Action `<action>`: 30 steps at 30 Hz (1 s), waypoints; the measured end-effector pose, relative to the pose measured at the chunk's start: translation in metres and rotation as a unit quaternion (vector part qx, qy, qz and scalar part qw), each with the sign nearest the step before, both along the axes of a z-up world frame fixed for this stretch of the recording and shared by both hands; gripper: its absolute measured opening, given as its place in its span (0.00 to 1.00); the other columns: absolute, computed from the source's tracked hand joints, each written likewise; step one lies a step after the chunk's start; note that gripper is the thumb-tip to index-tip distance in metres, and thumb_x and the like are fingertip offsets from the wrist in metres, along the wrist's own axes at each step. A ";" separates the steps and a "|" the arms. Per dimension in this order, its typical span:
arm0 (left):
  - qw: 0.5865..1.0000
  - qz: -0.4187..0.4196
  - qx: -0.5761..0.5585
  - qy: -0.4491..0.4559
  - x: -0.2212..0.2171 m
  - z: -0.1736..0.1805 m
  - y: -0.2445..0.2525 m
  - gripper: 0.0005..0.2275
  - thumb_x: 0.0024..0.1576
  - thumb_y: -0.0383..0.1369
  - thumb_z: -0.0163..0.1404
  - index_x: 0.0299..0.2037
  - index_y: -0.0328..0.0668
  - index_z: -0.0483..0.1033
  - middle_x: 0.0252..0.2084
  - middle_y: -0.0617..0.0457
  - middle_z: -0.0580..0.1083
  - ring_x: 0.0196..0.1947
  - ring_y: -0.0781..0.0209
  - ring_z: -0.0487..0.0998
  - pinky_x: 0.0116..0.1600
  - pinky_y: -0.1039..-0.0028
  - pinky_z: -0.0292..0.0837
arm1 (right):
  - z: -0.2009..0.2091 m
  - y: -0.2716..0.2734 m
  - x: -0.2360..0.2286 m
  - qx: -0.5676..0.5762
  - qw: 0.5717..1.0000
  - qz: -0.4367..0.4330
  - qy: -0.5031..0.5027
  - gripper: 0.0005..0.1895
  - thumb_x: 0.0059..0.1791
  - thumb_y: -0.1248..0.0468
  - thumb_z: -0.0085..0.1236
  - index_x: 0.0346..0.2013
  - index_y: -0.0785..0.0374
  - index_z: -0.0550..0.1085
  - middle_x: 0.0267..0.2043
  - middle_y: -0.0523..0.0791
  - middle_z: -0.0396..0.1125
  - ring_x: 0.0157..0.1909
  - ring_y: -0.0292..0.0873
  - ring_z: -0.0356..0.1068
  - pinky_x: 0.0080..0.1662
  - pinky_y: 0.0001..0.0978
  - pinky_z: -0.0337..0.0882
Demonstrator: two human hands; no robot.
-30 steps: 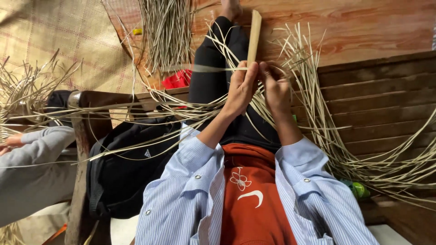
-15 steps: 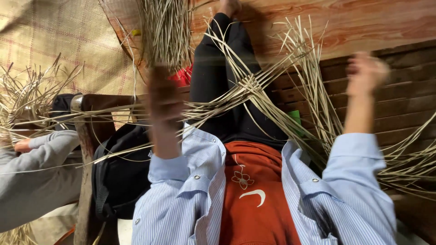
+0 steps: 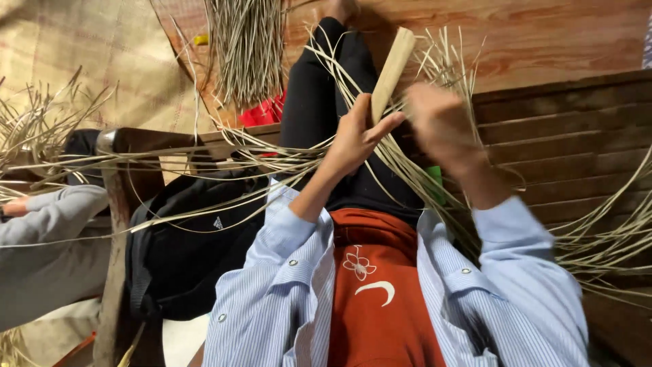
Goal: Weaving straw strands together to create a mat, including using a wooden tool to compress the weave.
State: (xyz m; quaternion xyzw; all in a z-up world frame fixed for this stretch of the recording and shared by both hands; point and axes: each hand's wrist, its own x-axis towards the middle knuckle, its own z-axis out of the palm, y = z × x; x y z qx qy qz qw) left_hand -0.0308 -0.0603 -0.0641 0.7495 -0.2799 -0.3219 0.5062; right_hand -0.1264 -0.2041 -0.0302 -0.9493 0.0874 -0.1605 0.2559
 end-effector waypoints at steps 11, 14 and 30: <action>0.999 0.013 -0.033 -0.010 0.008 -0.037 -0.007 0.11 0.50 0.43 0.43 0.27 0.44 0.64 0.18 0.48 0.69 0.19 0.54 0.71 0.26 0.68 0.63 | 0.024 0.028 0.014 0.245 0.956 0.031 0.156 0.09 0.44 0.64 0.45 0.19 0.55 0.68 0.15 0.37 0.64 0.21 0.33 0.66 0.27 0.24 0.64; 0.956 0.007 -0.183 0.230 0.006 -0.025 -0.008 0.11 0.53 0.39 0.42 0.25 0.40 0.64 0.12 0.58 0.59 0.11 0.71 0.60 0.13 0.85 0.53 | -0.003 0.021 0.006 0.307 0.947 0.002 0.090 0.09 0.47 0.67 0.45 0.22 0.57 0.70 0.15 0.39 0.60 0.23 0.28 0.59 0.28 0.24 0.62; 0.806 0.001 -0.316 0.501 0.076 0.069 0.057 0.15 0.46 0.49 0.42 0.21 0.48 0.58 0.12 0.63 0.53 0.05 0.77 0.47 0.07 0.88 0.41 | -0.062 -0.148 -0.181 0.182 0.958 -0.163 0.152 0.10 0.51 0.75 0.38 0.35 0.64 0.70 0.36 0.44 0.64 0.34 0.37 0.61 0.38 0.24 0.59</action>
